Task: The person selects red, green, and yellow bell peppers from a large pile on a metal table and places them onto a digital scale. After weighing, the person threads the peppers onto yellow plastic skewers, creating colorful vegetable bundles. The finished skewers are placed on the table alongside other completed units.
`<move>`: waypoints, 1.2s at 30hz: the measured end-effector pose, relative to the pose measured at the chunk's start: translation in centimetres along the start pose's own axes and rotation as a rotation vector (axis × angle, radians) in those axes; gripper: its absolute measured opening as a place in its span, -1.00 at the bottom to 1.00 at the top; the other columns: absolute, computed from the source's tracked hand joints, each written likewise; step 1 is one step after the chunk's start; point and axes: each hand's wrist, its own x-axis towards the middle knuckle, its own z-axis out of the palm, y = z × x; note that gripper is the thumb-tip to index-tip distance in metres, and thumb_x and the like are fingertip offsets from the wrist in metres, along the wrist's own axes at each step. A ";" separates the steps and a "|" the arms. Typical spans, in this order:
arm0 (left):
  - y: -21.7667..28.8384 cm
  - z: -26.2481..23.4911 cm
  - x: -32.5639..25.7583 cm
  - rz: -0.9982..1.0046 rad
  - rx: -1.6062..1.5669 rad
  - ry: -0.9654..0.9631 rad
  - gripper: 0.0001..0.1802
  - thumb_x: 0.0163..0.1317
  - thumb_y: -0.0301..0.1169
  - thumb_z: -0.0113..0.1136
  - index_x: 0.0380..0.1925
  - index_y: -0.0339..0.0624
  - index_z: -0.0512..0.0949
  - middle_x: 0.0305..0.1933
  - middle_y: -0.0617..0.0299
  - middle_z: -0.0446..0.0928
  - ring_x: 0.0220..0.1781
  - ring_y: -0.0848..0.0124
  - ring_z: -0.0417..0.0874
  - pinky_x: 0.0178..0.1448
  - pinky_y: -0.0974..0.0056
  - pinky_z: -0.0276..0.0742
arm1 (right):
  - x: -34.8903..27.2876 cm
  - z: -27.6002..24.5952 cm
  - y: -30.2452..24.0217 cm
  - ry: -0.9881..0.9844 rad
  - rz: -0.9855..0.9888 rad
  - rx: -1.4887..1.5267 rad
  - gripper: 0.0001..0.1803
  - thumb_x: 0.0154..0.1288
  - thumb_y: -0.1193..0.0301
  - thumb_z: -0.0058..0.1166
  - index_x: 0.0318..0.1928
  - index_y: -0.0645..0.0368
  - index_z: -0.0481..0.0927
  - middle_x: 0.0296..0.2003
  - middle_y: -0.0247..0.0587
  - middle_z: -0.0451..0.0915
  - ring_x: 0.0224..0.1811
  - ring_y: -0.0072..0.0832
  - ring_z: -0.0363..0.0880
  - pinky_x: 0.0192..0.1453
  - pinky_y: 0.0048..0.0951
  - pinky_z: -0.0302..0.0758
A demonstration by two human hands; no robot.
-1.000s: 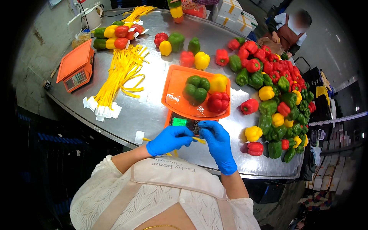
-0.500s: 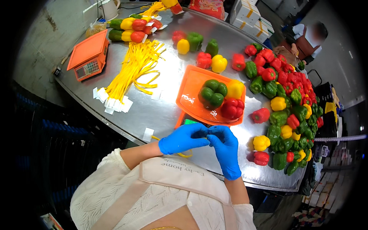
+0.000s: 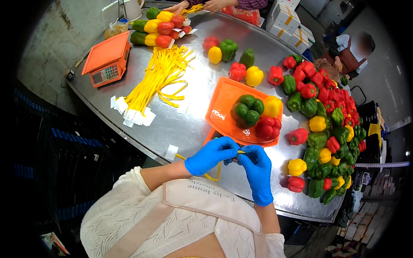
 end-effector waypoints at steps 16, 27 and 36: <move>-0.6 0.7 -0.2 0.113 -0.026 0.018 -0.74 0.36 -0.48 0.15 0.00 -0.28 0.44 -0.23 0.18 0.54 -0.30 0.49 0.58 -0.19 0.36 0.56 | 0.0 -0.2 1.5 0.043 -0.163 -0.005 -0.88 0.41 0.55 0.03 -0.08 0.22 0.48 -0.18 -0.27 0.57 -0.15 -0.57 0.57 -0.07 -0.51 0.57; -0.4 -0.8 -0.2 -0.070 0.131 -0.101 -0.73 0.44 -0.35 0.04 0.04 -0.24 0.47 -0.01 0.18 0.54 0.02 0.44 0.60 0.04 0.31 0.60 | 1.4 -3.3 2.6 -0.376 0.028 1.047 -0.87 0.50 0.37 -0.07 -0.04 0.11 0.40 -0.26 -0.32 0.48 -0.33 -0.55 0.45 -0.28 -0.61 0.42; -0.3 -2.3 0.0 0.001 -0.137 0.022 -0.79 0.45 -0.30 0.01 -0.02 -0.12 0.44 -0.09 0.26 0.51 -0.06 0.46 0.56 0.02 0.33 0.51 | -0.4 -1.6 1.9 -0.250 0.224 -0.145 -0.72 0.32 0.39 0.11 0.03 0.12 0.55 -0.23 -0.45 0.54 -0.28 -0.71 0.42 -0.29 -0.68 0.36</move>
